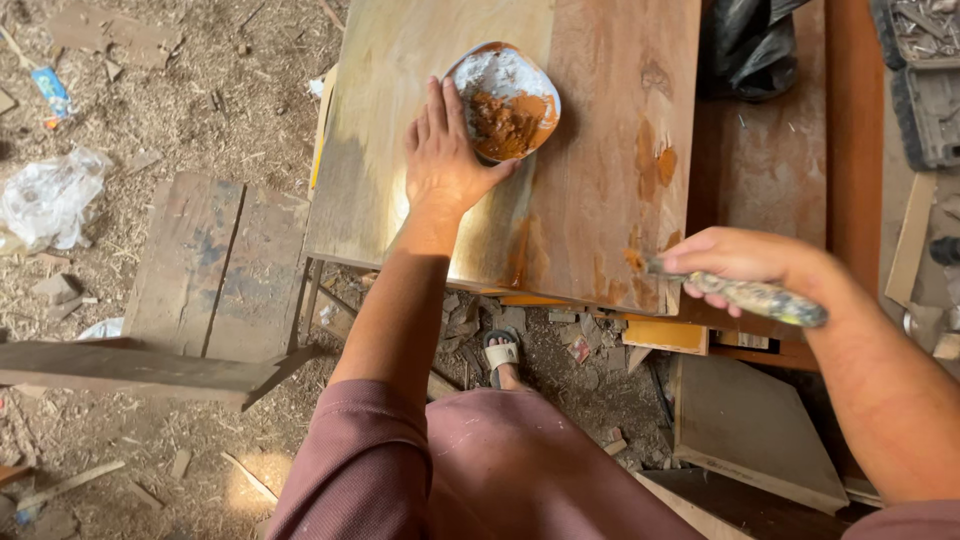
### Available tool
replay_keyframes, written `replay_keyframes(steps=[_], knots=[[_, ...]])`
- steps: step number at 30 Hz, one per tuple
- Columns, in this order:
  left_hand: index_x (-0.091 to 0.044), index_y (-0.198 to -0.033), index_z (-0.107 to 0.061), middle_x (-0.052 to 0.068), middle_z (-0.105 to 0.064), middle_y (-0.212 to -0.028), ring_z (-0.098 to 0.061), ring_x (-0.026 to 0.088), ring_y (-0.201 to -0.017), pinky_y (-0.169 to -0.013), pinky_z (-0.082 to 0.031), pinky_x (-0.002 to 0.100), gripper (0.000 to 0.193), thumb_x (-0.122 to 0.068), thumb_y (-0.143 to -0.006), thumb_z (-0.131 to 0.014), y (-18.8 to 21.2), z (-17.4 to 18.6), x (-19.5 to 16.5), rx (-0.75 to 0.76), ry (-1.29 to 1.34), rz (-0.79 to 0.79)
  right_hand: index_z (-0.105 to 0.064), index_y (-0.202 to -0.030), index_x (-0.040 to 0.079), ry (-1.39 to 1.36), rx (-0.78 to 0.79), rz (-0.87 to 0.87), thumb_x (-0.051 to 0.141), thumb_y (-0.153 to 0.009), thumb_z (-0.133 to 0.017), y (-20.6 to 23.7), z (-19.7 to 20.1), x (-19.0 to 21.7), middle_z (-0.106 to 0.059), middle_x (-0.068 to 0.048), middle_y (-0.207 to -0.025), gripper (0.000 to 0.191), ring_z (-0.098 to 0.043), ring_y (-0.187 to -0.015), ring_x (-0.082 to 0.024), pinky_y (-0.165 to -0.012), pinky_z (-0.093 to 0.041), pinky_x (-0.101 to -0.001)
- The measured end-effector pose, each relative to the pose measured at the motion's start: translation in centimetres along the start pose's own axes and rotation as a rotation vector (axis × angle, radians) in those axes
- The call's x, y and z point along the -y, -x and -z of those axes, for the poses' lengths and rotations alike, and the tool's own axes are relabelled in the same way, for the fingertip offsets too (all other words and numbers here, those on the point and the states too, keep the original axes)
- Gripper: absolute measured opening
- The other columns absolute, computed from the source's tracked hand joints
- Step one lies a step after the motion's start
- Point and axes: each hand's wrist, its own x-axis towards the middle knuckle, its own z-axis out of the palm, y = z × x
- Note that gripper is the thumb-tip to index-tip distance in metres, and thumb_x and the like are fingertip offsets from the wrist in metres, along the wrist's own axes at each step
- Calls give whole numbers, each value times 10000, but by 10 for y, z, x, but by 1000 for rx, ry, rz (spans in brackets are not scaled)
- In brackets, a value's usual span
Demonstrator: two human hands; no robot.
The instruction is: The person applies an orange-brown wood filler paste from a bowl onto the edges and surfaces of wooden desks and chairs, spreading it with a small scraper by hand. They move between several furniture pieces, holding each steady with one hand while smoothing the filler over worn or damaged spots.
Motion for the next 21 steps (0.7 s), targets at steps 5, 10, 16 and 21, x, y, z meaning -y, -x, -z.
replay_keyframes(steps=[5, 10, 16, 21], knots=[[-30, -1600, -69, 211, -174, -1660, -272, 328, -1509, -1207, -228, 470, 1406, -728, -650, -836, 1, 2, -1, -11, 18, -11, -660, -1144, 93, -342, 0, 128, 327, -972, -580, 18, 19, 15, -613, -60, -732, 302, -526, -490, -105, -349, -410, -268], [-50, -1601, -77, 195, -189, -1667, -272, 324, -1499, -1193, -226, 497, 1394, -727, -647, -835, 2, 8, -2, 27, 17, 18, -621, -1189, 57, -519, 37, 401, 284, -1005, -562, 3, 21, 34, -647, -73, -815, 298, -554, -538, -102, -388, -457, -255], [-34, -1601, -112, 161, -233, -1666, -295, 284, -1511, -1214, -243, 478, 1390, -716, -631, -837, 6, 15, -4, -19, 45, 7, -561, -1288, 64, -609, 27, 609, 285, -1033, -557, -49, 1, 89, -653, -81, -878, 338, -617, -619, -144, -493, -544, -322], [1, -1587, -88, 164, -223, -1658, -276, 294, -1504, -1211, -227, 460, 1418, -743, -621, -811, 5, 15, -6, 0, 22, 25, -452, -1533, 167, -320, -371, 638, 249, -997, -603, -88, -35, 115, -633, -109, -840, 564, -622, -610, -213, -540, -568, -400]])
